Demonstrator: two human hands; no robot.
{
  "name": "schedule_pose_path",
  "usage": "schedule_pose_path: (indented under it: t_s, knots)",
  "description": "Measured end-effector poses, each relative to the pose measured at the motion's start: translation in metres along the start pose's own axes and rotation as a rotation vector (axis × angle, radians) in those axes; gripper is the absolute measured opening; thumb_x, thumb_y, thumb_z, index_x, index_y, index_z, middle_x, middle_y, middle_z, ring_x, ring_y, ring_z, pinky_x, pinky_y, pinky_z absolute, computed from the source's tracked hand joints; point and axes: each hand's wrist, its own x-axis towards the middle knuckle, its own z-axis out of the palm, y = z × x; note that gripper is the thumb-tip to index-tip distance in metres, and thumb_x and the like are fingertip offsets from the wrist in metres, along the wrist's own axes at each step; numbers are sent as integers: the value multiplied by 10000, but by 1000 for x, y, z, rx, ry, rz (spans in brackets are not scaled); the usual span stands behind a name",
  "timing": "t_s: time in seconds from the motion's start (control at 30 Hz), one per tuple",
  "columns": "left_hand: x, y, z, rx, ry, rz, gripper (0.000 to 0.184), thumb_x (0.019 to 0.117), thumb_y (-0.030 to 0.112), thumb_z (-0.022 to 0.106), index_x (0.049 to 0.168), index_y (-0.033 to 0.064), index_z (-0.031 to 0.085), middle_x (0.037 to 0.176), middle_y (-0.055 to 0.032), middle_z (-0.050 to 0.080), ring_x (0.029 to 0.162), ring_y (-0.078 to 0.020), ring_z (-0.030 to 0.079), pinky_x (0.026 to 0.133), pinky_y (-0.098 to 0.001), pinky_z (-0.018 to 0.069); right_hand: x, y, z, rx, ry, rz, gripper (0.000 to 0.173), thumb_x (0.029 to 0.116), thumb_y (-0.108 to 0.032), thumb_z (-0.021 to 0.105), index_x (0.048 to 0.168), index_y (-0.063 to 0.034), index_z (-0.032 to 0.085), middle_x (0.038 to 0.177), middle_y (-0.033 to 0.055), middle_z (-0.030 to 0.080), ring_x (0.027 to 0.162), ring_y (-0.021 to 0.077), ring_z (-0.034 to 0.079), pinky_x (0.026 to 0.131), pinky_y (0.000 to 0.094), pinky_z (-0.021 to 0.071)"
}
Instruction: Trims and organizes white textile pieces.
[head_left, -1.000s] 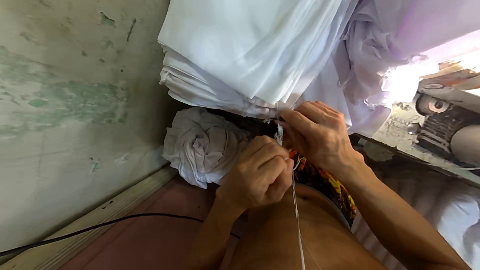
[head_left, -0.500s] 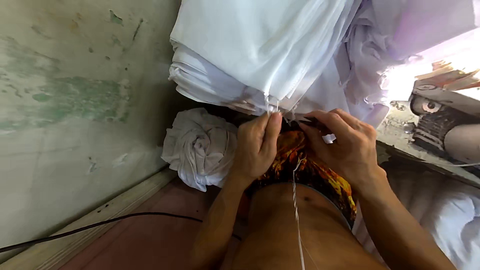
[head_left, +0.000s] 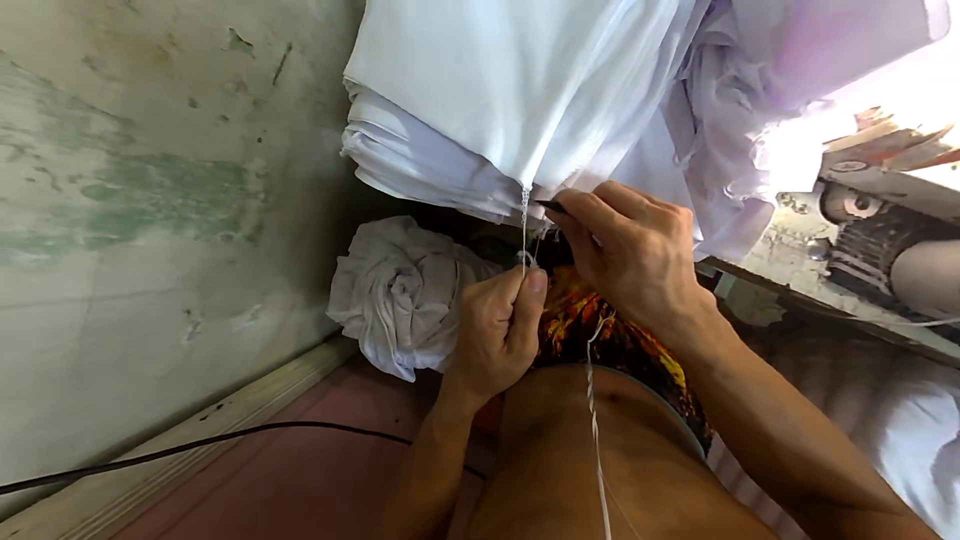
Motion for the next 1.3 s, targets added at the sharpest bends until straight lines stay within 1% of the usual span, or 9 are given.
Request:
schedule_pose_path:
  t_s: [0.37,0.57,0.7,0.8,0.9,1.03,1.13,1.2,1.3]
  knots:
    - [-16,-9,-11,97,10,-21,434,1105,226,398,692,103,455,593,56,384,545,33,393,532,-124,334,-25,25,2,115,8,-105,193,1006,-127,600,1006,3,743,718,115,619,634,236,596,538,337,445]
    - [-19,-13,-2,244,-156,222,451,1092,204,403,675,56,489,586,-54,448,559,-120,474,570,-221,414,-33,23,5,40,43,-4,198,993,-168,637,1034,-6,743,748,128,653,663,251,630,573,341,482]
    - [-20,-8,-3,299,-182,256,435,1083,182,409,677,56,502,589,-60,466,567,-131,490,588,-222,429,5,10,14,126,25,-54,206,1002,-155,635,1109,-20,748,789,126,625,646,246,609,536,349,461]
    - [-26,-7,-3,343,-194,268,447,1082,199,406,668,66,511,589,-67,494,582,-155,522,611,-244,450,6,11,14,178,17,-134,185,1005,-128,601,1024,-15,746,741,113,595,610,233,582,507,341,431]
    - [-33,-13,-2,325,-138,216,472,1103,251,386,687,63,505,612,-69,492,603,-146,531,626,-239,473,-28,31,0,171,19,-140,194,1006,-147,608,1049,-20,749,771,113,636,678,224,612,593,334,483]
    - [-18,-36,-2,283,27,-9,404,1113,229,374,937,-29,630,863,-87,664,802,-89,666,755,-262,578,-103,62,-28,69,12,105,204,995,-180,645,1076,-9,719,810,157,654,705,250,635,623,357,513]
    - [17,-46,10,294,83,-101,409,1114,262,395,1265,-64,591,815,-50,595,654,-49,555,617,-224,506,-145,65,-47,31,15,296,229,1006,-195,633,1092,4,706,846,183,674,722,231,653,645,327,528]
    - [37,-38,23,390,86,-118,360,1073,305,521,1174,-31,603,737,-39,557,581,-68,509,549,-230,465,-157,60,-52,26,54,355,235,1006,-200,637,1078,13,704,828,181,664,711,201,639,645,283,511]
    - [46,-28,35,598,47,-55,432,1097,295,470,772,28,567,613,-67,509,507,-157,499,473,-303,418,-158,50,-47,94,102,376,230,1003,-195,641,1076,16,693,831,160,661,724,153,636,663,238,515]
